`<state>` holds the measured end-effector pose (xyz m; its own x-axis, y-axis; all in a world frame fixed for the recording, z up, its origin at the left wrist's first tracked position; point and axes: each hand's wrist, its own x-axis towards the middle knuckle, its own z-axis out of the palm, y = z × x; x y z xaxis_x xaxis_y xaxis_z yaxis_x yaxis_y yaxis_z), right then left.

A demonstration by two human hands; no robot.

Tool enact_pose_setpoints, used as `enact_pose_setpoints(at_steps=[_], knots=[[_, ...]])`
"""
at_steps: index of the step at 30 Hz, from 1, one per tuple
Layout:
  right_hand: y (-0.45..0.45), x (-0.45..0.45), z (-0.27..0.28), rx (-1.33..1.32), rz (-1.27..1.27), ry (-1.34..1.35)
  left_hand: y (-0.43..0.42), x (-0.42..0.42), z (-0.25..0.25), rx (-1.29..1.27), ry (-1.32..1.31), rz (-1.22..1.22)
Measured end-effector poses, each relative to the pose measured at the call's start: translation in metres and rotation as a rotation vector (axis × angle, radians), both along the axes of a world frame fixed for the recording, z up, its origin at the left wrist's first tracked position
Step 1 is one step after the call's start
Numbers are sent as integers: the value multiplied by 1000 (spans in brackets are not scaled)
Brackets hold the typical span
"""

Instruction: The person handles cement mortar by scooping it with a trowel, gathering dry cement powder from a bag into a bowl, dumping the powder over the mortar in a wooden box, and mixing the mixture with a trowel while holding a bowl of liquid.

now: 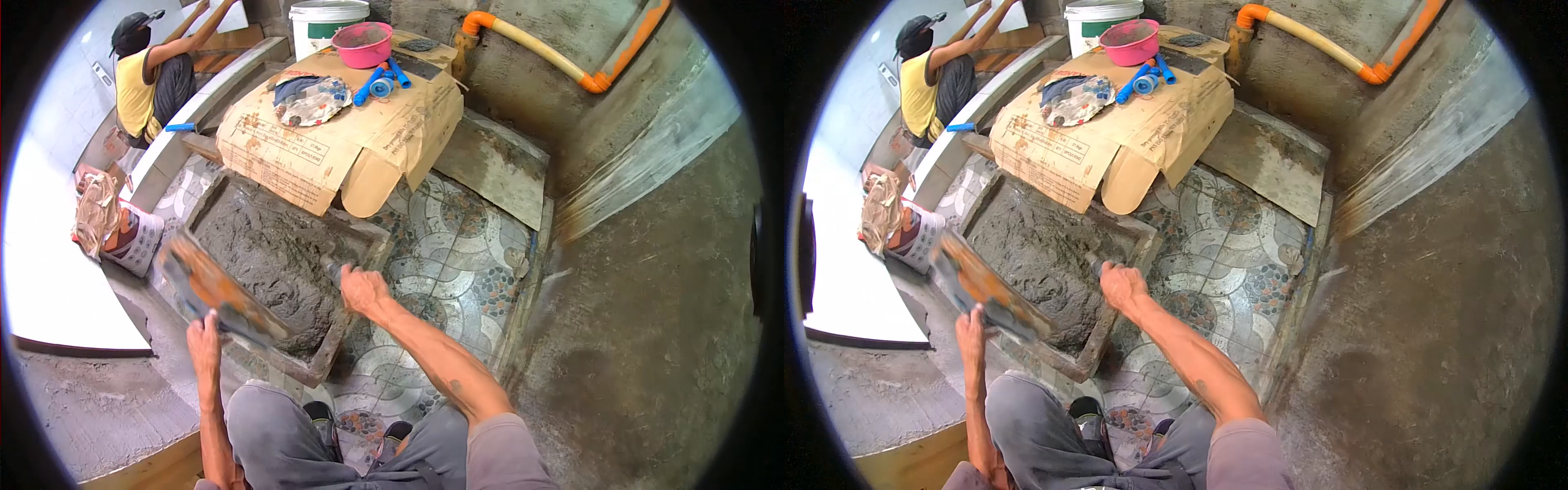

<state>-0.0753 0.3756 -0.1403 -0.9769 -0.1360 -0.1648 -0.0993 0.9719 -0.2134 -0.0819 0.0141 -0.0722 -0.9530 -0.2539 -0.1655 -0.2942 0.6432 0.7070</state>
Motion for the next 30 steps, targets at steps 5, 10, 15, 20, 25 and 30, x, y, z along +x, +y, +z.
enact_pose_setpoints(at_steps=[5, 10, 15, 20, 25, 30], knots=[[4, -16, -36, 299, 73, 182, 32, -28, 48, 434, 373, 80], [-9, -13, -55, 171, 16, 60, 17, -17, 49, 262, 475, 120], [-27, 37, -61, 71, 0, -49, -5, -3, 11, 222, 424, 266], [-87, 76, -28, -337, -282, -317, -18, 7, -41, 389, 368, 363], [-118, 84, -1, -419, -326, -259, -7, 13, -43, 631, 348, 307], [-98, 59, 59, -327, -83, -170, 8, 15, -38, 882, 412, 275]])
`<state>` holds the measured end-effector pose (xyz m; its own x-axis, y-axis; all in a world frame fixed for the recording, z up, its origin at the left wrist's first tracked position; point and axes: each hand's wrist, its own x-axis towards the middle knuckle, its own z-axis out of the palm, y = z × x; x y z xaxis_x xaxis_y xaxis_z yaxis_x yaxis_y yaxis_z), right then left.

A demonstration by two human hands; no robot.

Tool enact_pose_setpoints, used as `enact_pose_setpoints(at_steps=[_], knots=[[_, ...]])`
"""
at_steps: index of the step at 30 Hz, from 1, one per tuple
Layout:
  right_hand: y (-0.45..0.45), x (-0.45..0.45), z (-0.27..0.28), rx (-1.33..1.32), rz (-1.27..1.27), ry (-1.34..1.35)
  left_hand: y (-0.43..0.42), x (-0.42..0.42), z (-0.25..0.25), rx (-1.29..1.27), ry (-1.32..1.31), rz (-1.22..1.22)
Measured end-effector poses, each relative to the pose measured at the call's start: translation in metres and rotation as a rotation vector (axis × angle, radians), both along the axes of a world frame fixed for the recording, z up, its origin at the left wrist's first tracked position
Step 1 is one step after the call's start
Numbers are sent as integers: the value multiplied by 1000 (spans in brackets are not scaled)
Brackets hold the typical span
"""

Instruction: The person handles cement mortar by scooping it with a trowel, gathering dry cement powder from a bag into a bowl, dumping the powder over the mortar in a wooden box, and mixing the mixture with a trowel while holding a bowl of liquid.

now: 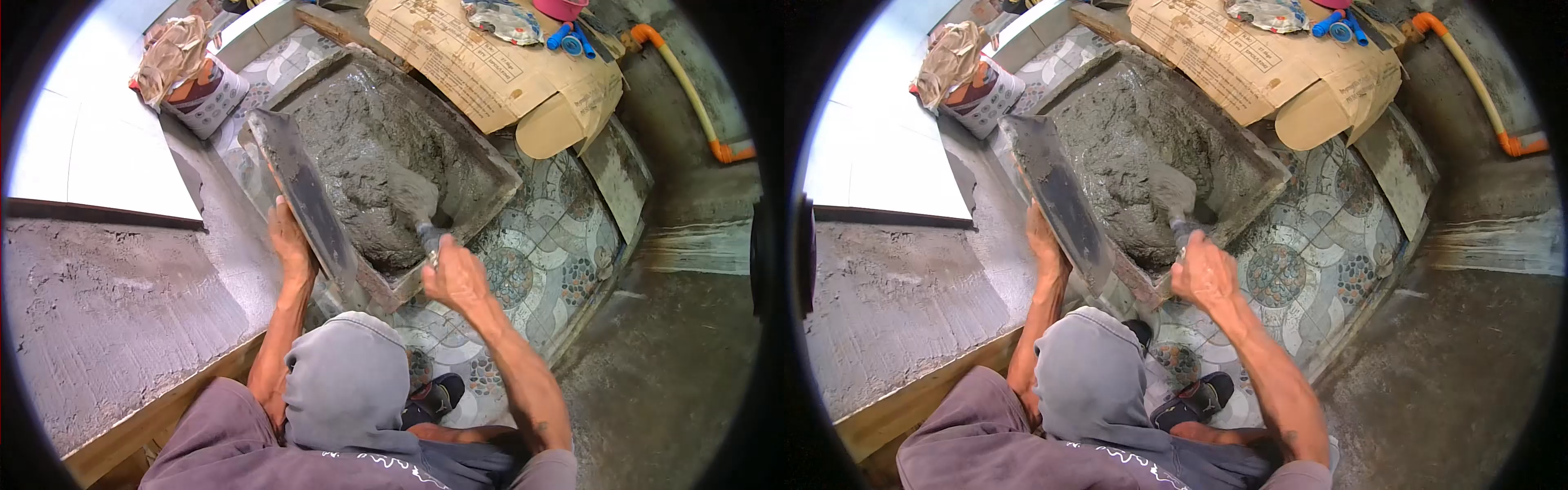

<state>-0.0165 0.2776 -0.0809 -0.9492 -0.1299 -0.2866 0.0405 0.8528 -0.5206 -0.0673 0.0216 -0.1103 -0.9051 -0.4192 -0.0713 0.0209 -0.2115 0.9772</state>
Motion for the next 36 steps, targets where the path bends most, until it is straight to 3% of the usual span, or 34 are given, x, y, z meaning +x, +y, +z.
enact_pose_setpoints(at_steps=[2, 5, 7, 12, 15, 18, 20, 22, 25, 28, 31, 34, 36], knots=[[6, -18, 9, 79, 95, 54, -1, 2, 2, 34, -14, -12], [22, -50, -29, 433, 239, 257, 4, 4, 24, 30, -50, -5], [39, -73, -28, 654, 335, 293, -8, 5, 9, -29, -72, 24], [44, -118, 18, 912, 473, 121, -11, 11, 9, -207, -80, 74], [49, -127, -9, 1016, 493, -130, -11, 12, -7, -229, -170, 55], [54, -99, -78, 1111, 279, 8, -5, 6, -11, -166, -192, 47], [45, -87, -80, 1127, 319, -58, -5, 2, -16, -161, -214, 39], [9, -84, -28, 1037, 511, -299, -6, 1, -16, -188, -222, 35], [-6, -91, 6, 835, 595, -385, -4, -2, -15, -134, -177, 53], [-7, -101, 32, 479, 517, -531, -3, -6, -12, -114, -144, 51], [7, -83, 51, 358, 308, -313, -1, -11, -7, -115, -145, 45], [30, -69, 33, 465, 235, -98, -5, -15, -7, -122, -141, 62], [37, -69, 10, 674, 230, 27, -8, -14, -6, -181, -146, 49]])
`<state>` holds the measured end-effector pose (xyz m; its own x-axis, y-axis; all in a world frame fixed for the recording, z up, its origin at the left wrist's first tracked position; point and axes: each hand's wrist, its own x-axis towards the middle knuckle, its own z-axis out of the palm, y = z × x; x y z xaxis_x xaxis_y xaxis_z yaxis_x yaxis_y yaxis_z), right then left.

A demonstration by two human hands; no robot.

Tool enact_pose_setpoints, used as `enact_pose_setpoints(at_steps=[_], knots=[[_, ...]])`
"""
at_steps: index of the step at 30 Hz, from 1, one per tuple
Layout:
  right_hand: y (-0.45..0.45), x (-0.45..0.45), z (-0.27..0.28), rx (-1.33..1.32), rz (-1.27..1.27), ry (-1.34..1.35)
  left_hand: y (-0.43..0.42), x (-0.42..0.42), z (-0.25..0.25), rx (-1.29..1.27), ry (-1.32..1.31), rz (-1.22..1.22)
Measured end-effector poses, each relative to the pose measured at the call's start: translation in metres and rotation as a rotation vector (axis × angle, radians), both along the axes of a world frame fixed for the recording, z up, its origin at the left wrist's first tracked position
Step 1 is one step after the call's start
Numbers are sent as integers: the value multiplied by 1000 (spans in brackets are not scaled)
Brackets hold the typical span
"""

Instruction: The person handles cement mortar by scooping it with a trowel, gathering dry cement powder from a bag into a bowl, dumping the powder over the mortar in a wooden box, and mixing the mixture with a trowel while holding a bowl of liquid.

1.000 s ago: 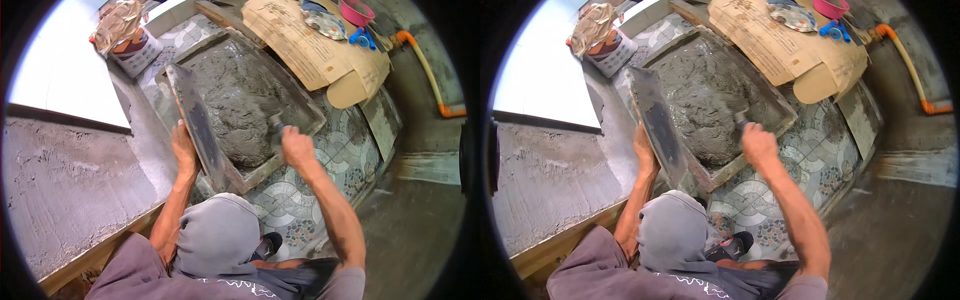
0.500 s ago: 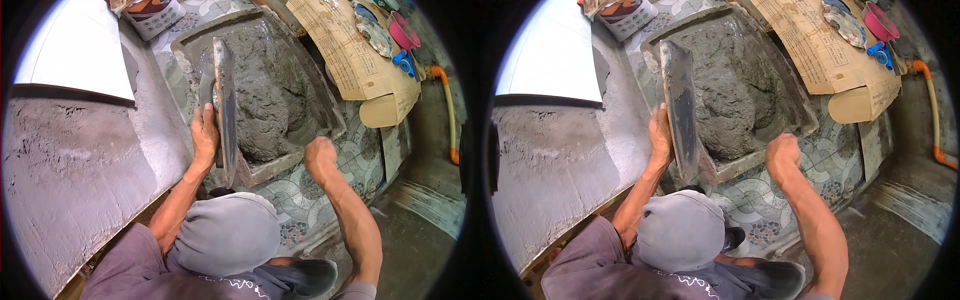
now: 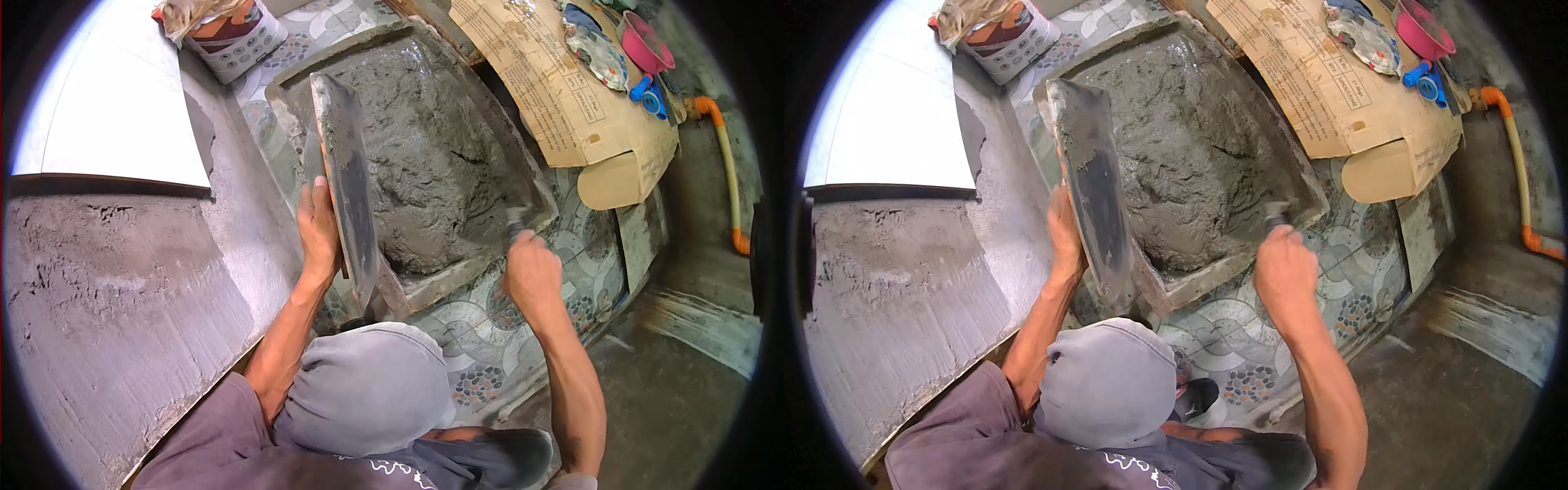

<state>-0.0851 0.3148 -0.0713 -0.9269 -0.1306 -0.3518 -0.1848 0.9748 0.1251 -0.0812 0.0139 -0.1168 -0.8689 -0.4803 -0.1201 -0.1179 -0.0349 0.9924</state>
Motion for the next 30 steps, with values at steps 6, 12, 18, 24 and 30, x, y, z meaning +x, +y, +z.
enact_pose_setpoints(at_steps=[6, 12, 18, 24, 30], knots=[[-1, -28, -85, 297, -279, -280, 0, 5, -13, 7, -33, -1], [-49, -47, 30, -68, -87, -616, -4, 5, -13, 148, -7, 17], [-5, -22, 37, -349, -243, -228, -12, 9, -25, 182, -57, -9], [15, -33, -68, -374, -442, -163, -24, 18, -38, -32, -20, -129], [-66, 0, -89, -589, -409, -371, -15, 16, -19, 77, 85, -65]])
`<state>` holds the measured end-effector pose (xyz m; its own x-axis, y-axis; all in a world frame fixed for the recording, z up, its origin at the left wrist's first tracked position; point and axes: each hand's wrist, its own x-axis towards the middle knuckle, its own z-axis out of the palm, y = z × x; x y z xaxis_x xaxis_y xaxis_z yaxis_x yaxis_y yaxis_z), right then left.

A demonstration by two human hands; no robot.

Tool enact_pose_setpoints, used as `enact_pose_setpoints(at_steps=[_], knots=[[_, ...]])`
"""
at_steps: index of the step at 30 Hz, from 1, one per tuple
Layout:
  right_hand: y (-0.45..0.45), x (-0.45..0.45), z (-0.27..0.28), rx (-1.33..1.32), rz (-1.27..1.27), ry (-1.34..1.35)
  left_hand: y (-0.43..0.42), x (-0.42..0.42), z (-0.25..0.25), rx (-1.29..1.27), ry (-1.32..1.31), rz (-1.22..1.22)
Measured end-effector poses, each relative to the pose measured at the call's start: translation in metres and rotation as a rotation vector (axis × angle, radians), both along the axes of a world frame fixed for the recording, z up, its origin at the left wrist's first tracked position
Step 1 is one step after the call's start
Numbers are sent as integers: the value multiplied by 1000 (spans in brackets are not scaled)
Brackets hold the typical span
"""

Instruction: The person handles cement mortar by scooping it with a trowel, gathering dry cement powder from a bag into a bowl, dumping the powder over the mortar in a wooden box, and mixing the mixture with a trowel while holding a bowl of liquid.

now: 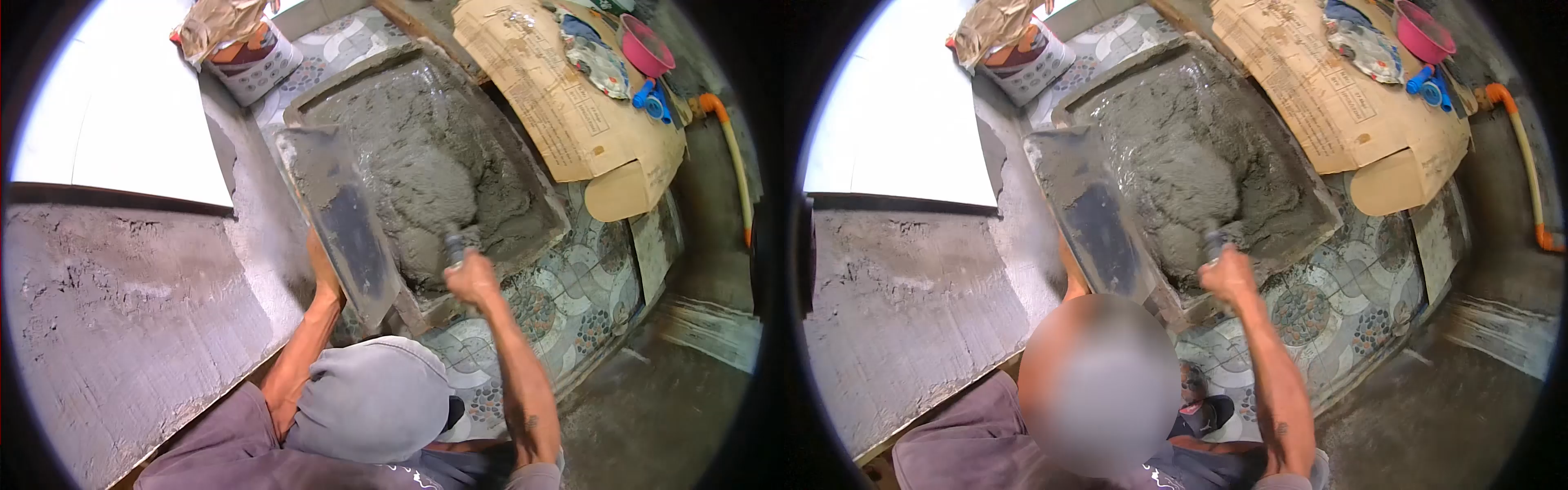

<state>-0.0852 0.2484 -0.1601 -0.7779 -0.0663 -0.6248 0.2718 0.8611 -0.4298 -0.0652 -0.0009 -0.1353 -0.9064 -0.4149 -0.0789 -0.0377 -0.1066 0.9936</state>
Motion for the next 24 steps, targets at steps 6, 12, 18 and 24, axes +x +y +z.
enact_pose_setpoints(at_steps=[6, 12, 18, 24], knots=[[-18, 8, 18, -561, -361, -217, 1, -5, 7, 206, -18, 5], [5, -3, 78, -188, -39, 412, -6, 0, -8, 303, 12, 33], [-9, 7, 52, -190, -118, 567, -4, -1, -15, 395, 43, 37], [-11, 6, 31, 17, -66, 279, 1, -5, -3, 426, 43, 40]])
